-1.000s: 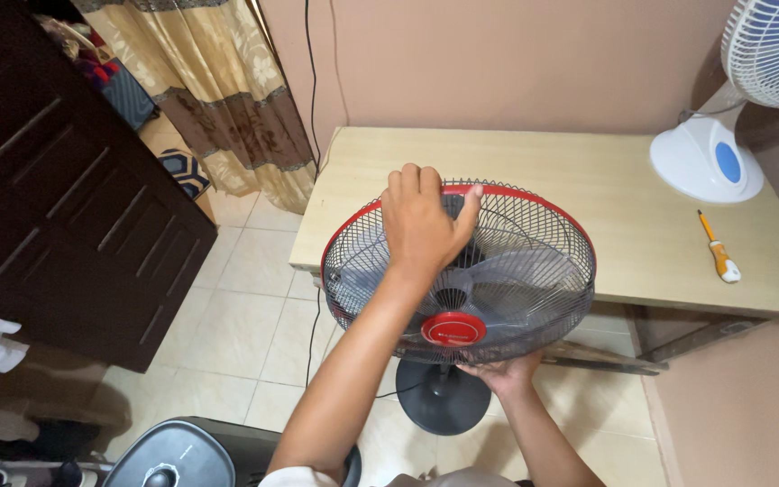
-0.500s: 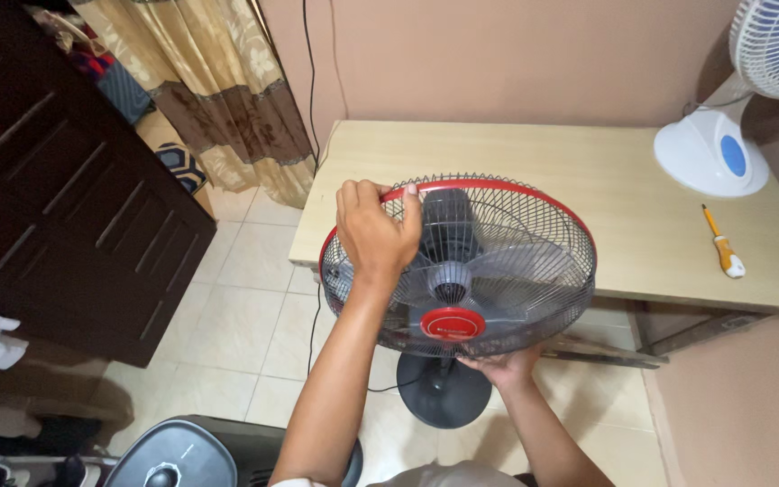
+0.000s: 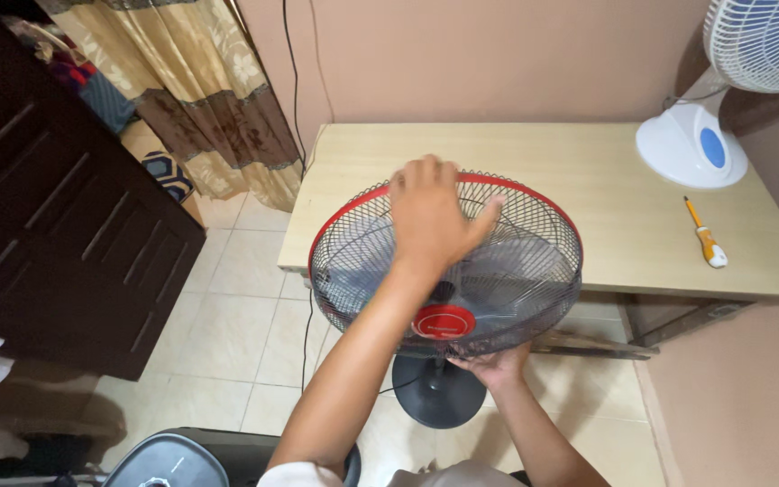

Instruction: The person disassembles a standing fan by removing the front grille, unscrewing the blade nut, and taking off the fan blades. They then use a screwdriver to loosen screws on the motor housing before reattaching the front grille.

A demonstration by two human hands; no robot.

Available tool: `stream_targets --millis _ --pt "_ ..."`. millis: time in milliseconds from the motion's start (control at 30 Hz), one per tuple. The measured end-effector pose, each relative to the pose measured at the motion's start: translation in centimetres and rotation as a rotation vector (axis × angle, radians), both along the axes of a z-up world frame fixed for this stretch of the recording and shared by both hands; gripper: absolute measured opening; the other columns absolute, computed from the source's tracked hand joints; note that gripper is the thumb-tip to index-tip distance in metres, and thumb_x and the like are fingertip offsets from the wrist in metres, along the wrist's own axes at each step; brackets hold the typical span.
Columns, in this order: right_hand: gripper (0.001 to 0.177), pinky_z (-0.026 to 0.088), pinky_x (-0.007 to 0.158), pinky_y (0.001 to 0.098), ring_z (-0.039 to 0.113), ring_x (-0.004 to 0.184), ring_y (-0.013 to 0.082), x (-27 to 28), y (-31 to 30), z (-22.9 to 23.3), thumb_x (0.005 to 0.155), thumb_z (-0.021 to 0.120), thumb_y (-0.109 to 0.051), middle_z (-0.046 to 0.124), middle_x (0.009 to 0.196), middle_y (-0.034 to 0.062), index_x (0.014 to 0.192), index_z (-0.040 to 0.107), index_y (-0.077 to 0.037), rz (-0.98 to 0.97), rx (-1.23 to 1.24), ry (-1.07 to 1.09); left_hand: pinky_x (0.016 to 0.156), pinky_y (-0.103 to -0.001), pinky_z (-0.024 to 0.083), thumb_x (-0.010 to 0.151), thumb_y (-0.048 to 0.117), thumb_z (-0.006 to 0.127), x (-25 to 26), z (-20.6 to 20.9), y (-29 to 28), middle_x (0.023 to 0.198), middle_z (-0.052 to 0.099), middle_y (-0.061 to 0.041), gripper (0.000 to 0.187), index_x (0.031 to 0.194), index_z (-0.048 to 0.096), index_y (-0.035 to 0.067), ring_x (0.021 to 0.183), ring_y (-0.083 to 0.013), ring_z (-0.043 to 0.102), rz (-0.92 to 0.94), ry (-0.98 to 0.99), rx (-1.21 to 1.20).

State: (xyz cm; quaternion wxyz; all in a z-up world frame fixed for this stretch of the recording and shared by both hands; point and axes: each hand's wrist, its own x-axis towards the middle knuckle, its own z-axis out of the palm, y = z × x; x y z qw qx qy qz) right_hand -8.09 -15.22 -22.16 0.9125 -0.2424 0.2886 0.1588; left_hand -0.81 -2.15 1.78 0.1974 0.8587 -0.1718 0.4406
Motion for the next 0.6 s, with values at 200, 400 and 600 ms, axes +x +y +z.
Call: stream_targets --millis 200,400,600 --pt "0.115 0.01 0.119 0.0689 0.03 0.15 0.0436 0.1 -0.1 -2.0 0.068 0.024 -0.094 0.04 0.163 0.0108 0.156 0.04 -0.022 0.003 0.023 -0.026 0.085 -0.049 0.045 0.077 0.064 0.067 1.3 0.0 -6.7 0.098 0.061 -0.012 0.067 0.1 0.067 0.001 0.1 -0.0292 0.057 -0.055 0.187 0.301" --pt "0.12 0.014 0.12 0.0692 0.029 0.151 0.0449 0.3 -0.4 -2.8 0.067 0.026 -0.096 0.035 0.165 0.014 0.161 0.031 -0.021 -0.009 0.082 -0.065 0.08 -0.045 0.047 0.085 0.055 0.064 1.7 -1.0 -7.3 0.094 0.061 -0.011 0.055 0.096 0.065 0.001 0.092 -0.0283 0.06 -0.043 0.141 0.26" --pt "0.122 0.013 0.119 0.0692 0.03 0.15 0.0433 0.2 -0.3 -2.8 0.065 0.018 -0.097 0.036 0.165 0.0123 0.16 0.032 -0.023 -0.011 0.052 -0.02 0.078 -0.045 0.048 0.088 0.049 0.064 1.7 -1.3 -7.0 0.089 0.06 -0.011 0.047 0.093 0.065 0.002 0.088 -0.0278 0.061 -0.027 0.097 0.264"
